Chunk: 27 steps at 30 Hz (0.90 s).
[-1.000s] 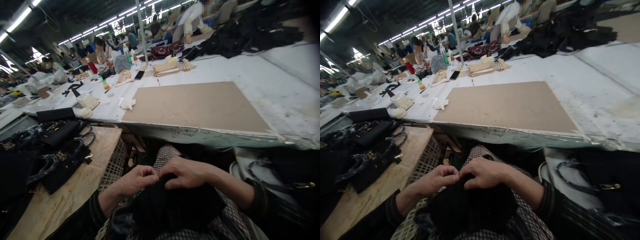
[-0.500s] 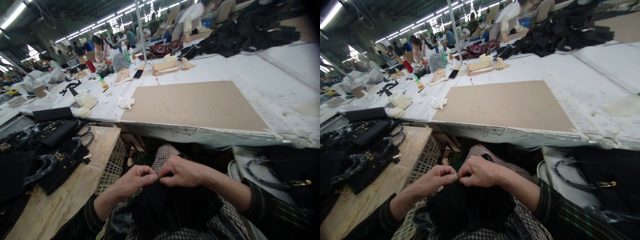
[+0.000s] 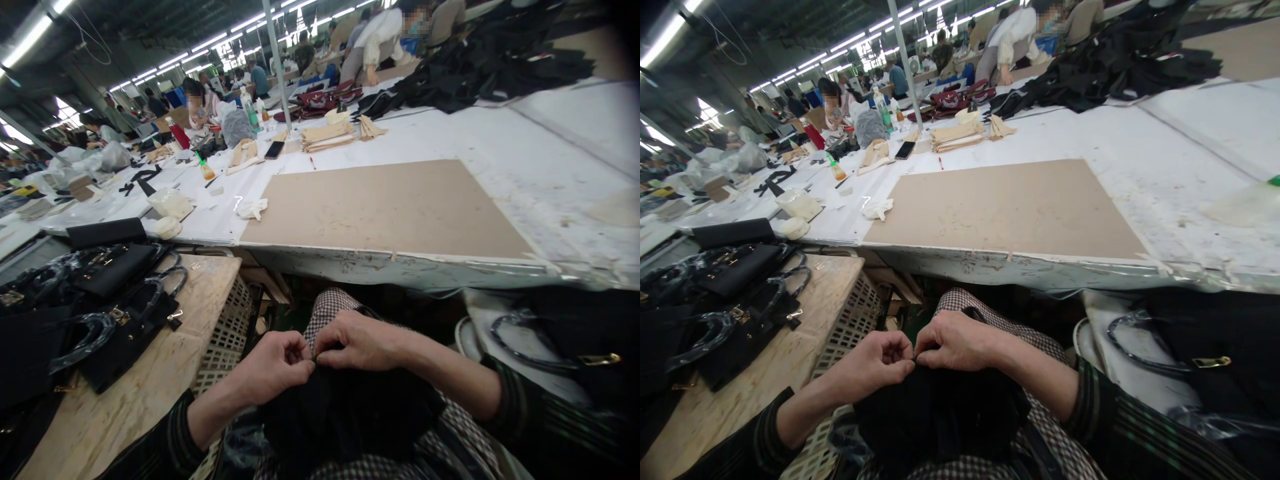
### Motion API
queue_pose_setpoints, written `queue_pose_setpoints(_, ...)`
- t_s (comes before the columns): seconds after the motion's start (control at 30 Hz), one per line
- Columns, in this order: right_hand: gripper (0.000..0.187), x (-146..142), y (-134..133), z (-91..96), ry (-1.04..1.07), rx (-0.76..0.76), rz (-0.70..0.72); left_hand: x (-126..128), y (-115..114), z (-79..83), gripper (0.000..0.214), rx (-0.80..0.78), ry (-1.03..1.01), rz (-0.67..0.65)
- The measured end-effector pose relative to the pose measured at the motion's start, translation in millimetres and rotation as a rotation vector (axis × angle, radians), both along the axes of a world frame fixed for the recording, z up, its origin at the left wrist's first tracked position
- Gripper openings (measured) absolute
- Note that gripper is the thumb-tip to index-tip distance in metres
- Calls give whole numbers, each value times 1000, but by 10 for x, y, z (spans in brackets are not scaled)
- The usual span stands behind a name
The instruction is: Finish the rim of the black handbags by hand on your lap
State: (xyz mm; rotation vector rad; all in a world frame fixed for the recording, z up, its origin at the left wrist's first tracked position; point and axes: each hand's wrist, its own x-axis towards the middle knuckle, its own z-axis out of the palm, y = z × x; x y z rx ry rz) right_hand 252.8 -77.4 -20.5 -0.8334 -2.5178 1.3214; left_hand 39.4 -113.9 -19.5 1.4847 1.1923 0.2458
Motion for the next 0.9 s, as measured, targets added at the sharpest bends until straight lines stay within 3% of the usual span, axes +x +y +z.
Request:
queue_pose_setpoints(0.1, 17, 48, 50, -26, -35, -5, -32, -4, -60, -9, 9, 227, 107, -1)
queue_pose_setpoints(0.17, 19, 98, 93, -51, -70, 27, -67, -43, -71, -41, 9, 265, 121, 46)
queue_pose_setpoints(0.33, 26, 204, 186, -133, -134, 95, -170, -176, 10, -169, 22, 57, -23, 200)
queue_pose_setpoints(0.5, 25, 198, 198, -203, -138, 120, -251, -217, 101, -257, 30, -109, -146, 245)
queue_pose_setpoints(0.73, 21, 193, 39, -160, -204, 502, -384, -281, 133, -278, 25, -183, -169, 263)
queue_pose_setpoints(0.9, 20, 177, -18, -168, -423, 568, -402, -277, 86, -261, 22, -204, -130, 245)
